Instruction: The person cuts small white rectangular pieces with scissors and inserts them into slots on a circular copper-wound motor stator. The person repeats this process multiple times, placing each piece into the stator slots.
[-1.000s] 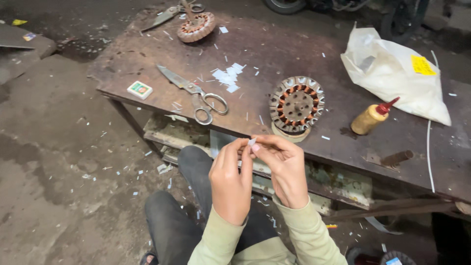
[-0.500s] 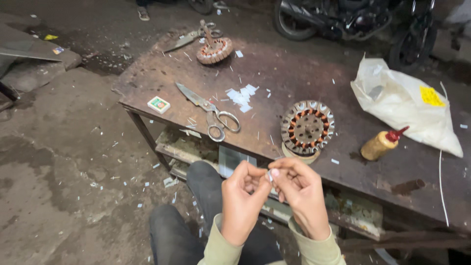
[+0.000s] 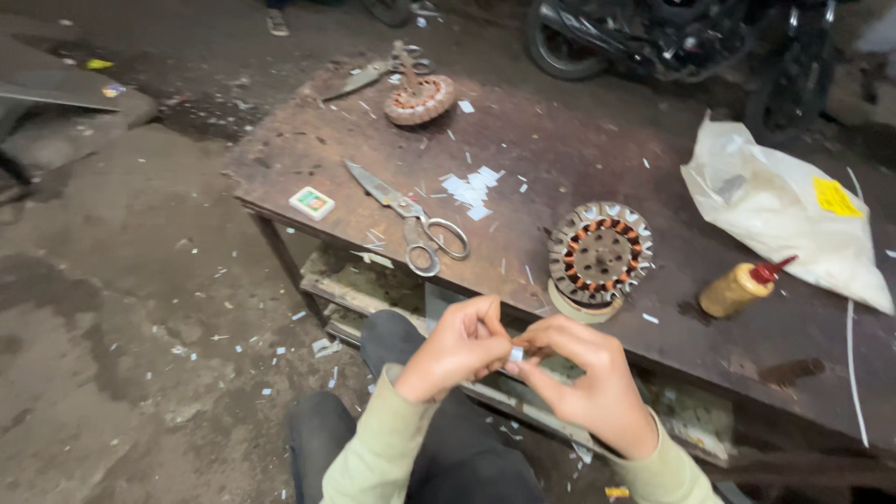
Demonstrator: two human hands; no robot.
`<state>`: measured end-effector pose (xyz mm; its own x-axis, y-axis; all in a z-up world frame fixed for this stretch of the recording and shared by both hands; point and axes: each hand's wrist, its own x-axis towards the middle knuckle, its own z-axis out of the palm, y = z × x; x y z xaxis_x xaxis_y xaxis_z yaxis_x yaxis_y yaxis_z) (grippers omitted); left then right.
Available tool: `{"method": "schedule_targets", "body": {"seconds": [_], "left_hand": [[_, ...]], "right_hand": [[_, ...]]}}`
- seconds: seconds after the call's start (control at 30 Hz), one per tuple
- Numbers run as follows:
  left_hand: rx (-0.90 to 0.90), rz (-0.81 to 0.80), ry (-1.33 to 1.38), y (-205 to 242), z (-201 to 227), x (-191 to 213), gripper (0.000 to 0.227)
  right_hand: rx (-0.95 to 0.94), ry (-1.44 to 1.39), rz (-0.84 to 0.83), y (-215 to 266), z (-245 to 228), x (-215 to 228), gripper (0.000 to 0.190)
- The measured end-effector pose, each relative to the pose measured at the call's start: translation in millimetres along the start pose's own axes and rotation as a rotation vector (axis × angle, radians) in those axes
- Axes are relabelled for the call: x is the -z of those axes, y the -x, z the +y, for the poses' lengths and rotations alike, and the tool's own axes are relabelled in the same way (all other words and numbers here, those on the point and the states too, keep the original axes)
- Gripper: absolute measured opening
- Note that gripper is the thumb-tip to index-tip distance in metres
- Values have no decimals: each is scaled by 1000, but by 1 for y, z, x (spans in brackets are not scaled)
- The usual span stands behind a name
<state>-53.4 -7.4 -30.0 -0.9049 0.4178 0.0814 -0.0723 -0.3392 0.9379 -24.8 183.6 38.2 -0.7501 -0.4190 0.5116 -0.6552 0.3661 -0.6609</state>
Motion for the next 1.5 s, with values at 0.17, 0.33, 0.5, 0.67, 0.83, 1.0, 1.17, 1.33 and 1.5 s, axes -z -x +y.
{"method": "schedule_targets", "body": {"seconds": [0.17, 0.33, 0.5, 0.67, 0.83, 1.0, 1.17, 1.33, 1.5], "left_hand": [[-109, 18, -62, -39, 6, 2, 13], [-527, 419, -276, -104, -21, -14, 42], [-359, 192, 115, -135, -62, -11, 42], [-392, 134, 133, -136, -78, -1, 38], [-421, 129, 66, -135, -74, 3, 39], [-413, 100, 108, -136, -77, 5, 40], [-408, 91, 120, -138, -81, 6, 40], [-406, 87, 142, -139, -84, 7, 41], [-379, 73, 201, -143, -85, 6, 45]], "right_hand": [[-88, 190, 130, -28, 22, 32, 13], [-67, 317, 273, -74, 64, 58, 15], [-84, 395, 195, -87, 73, 52, 13], [-80, 584, 188, -94, 62, 41, 14], [-60, 792, 175, -106, 60, 30, 11], [-305, 642, 129, -118, 70, 43, 20], [-457, 493, -12, -127, 79, 59, 24], [-447, 463, -49, -127, 74, 61, 19], [-90, 689, -59, -105, 57, 49, 23]]}}
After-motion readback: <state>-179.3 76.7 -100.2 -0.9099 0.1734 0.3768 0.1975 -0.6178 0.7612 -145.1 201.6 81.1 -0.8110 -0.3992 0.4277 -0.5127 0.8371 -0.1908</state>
